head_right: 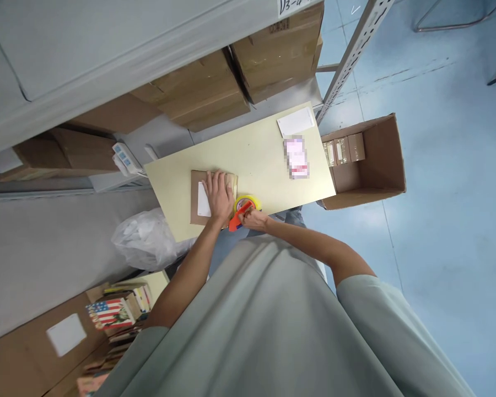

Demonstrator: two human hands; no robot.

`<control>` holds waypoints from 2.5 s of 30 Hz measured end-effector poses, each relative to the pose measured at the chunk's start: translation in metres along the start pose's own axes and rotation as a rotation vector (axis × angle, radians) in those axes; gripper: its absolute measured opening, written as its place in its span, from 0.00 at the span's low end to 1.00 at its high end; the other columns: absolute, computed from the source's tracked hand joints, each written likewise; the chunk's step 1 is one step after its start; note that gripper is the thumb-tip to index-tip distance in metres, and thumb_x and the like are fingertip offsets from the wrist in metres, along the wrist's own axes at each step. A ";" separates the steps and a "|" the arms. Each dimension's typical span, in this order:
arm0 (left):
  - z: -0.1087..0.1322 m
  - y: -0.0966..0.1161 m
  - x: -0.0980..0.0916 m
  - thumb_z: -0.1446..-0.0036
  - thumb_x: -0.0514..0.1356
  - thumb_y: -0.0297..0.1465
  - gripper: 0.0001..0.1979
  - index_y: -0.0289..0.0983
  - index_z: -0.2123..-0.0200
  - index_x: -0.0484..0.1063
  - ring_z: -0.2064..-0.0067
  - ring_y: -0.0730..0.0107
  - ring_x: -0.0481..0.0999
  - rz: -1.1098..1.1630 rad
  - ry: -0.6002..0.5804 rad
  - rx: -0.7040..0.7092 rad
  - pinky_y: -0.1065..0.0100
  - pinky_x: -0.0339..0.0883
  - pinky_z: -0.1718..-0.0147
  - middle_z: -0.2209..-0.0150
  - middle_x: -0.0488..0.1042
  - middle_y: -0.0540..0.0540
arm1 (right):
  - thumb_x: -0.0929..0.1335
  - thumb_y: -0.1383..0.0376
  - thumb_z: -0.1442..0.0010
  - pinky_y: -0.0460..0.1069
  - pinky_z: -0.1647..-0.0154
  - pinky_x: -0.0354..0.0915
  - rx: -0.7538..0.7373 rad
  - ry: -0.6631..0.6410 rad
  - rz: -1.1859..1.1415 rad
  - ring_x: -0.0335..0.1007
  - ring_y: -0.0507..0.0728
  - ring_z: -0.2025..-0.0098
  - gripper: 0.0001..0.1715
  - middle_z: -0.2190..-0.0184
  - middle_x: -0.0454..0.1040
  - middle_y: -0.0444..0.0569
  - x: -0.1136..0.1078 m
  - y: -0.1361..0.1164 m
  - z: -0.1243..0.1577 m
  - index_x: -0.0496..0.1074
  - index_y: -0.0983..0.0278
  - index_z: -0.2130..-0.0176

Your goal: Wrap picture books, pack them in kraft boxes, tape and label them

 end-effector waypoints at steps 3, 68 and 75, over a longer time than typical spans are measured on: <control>0.008 0.001 0.005 0.24 0.46 0.35 0.28 0.34 0.28 0.68 0.16 0.51 0.45 0.011 -0.025 0.063 0.39 0.33 0.18 0.23 0.63 0.35 | 0.55 0.81 0.29 0.56 0.57 0.68 0.017 -0.003 -0.023 0.83 0.63 0.62 0.22 0.61 0.85 0.67 0.000 -0.011 -0.010 0.72 0.78 0.46; 0.045 -0.006 0.017 0.21 0.42 0.38 0.28 0.32 0.31 0.70 0.17 0.53 0.48 0.024 -0.114 0.141 0.42 0.45 0.19 0.27 0.69 0.31 | 0.52 0.79 0.27 0.57 0.54 0.60 0.356 -0.049 0.079 0.82 0.68 0.57 0.25 0.56 0.83 0.73 -0.026 0.155 0.046 0.63 0.81 0.37; 0.044 -0.006 0.018 0.21 0.43 0.38 0.28 0.32 0.31 0.71 0.17 0.53 0.48 0.055 -0.099 0.144 0.42 0.43 0.18 0.27 0.69 0.32 | 0.54 0.78 0.26 0.58 0.52 0.62 0.415 -0.046 0.025 0.83 0.67 0.56 0.23 0.55 0.84 0.73 -0.043 0.152 0.019 0.65 0.81 0.40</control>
Point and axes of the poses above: each hand's wrist, its own z-axis away from the middle knuckle, its own x-axis out of the palm, y = z × x, the point moved 5 cm from there along -z, towards the middle knuckle
